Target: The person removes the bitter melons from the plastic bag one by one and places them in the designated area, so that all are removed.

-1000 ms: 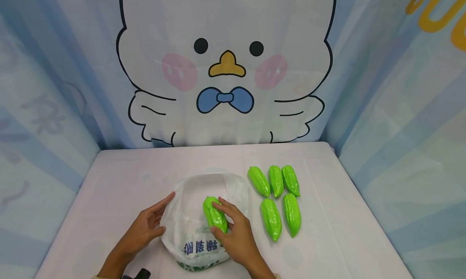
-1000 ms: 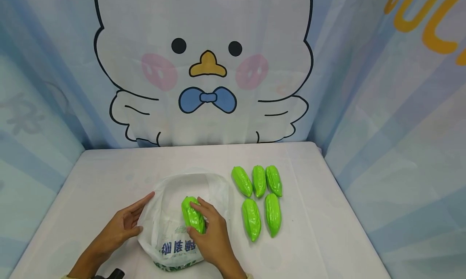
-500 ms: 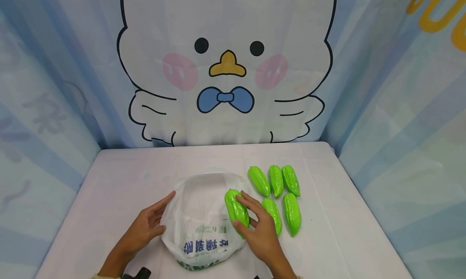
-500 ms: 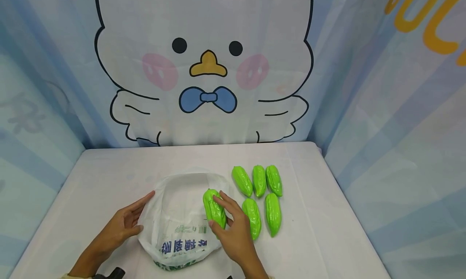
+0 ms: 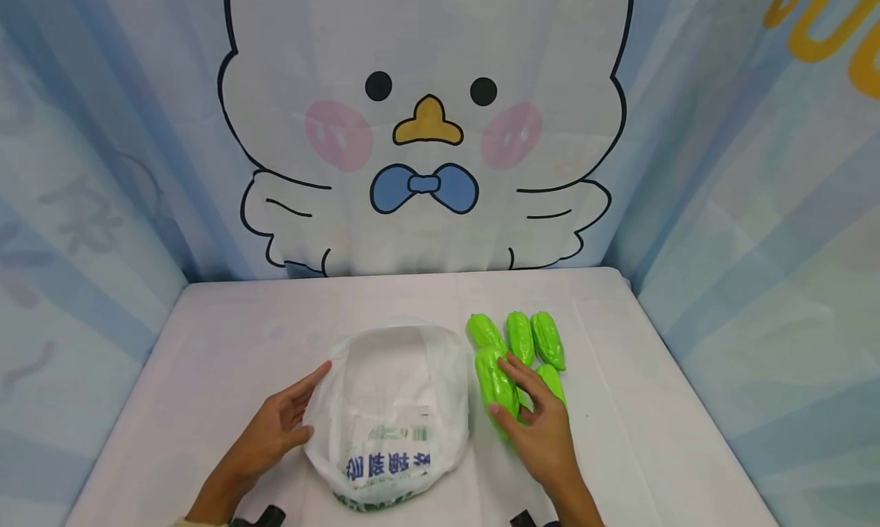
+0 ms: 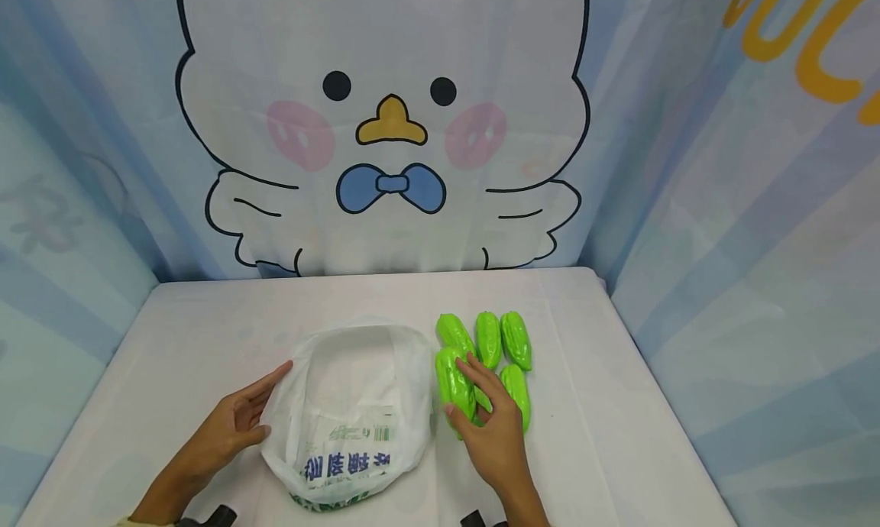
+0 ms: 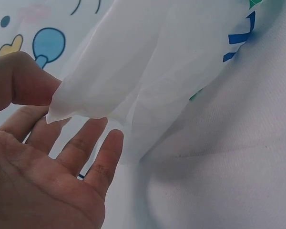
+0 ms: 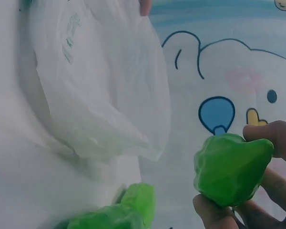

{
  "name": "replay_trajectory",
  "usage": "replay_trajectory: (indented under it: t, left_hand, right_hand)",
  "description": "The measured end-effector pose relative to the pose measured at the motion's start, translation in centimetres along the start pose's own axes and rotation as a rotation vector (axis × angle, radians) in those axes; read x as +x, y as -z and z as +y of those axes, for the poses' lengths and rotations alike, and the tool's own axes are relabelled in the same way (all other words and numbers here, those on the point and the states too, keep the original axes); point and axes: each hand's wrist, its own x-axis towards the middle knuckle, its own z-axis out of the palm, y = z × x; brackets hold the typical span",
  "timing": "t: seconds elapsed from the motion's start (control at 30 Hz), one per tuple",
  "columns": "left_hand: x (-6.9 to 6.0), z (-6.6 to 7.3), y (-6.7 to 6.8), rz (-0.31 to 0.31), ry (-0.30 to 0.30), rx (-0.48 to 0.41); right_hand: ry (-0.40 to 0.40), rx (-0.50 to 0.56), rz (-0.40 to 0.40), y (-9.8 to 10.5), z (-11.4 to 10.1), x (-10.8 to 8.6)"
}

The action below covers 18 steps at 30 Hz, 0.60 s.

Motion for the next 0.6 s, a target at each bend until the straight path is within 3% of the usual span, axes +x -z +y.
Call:
replay_trajectory:
  t: [0.6]
  left_hand:
    - [0.0, -0.2, 0.2, 0.000, -0.006, -0.012]
  right_hand:
    - [-0.068, -0.028, 0.160, 5.2, 0.8, 0.9]
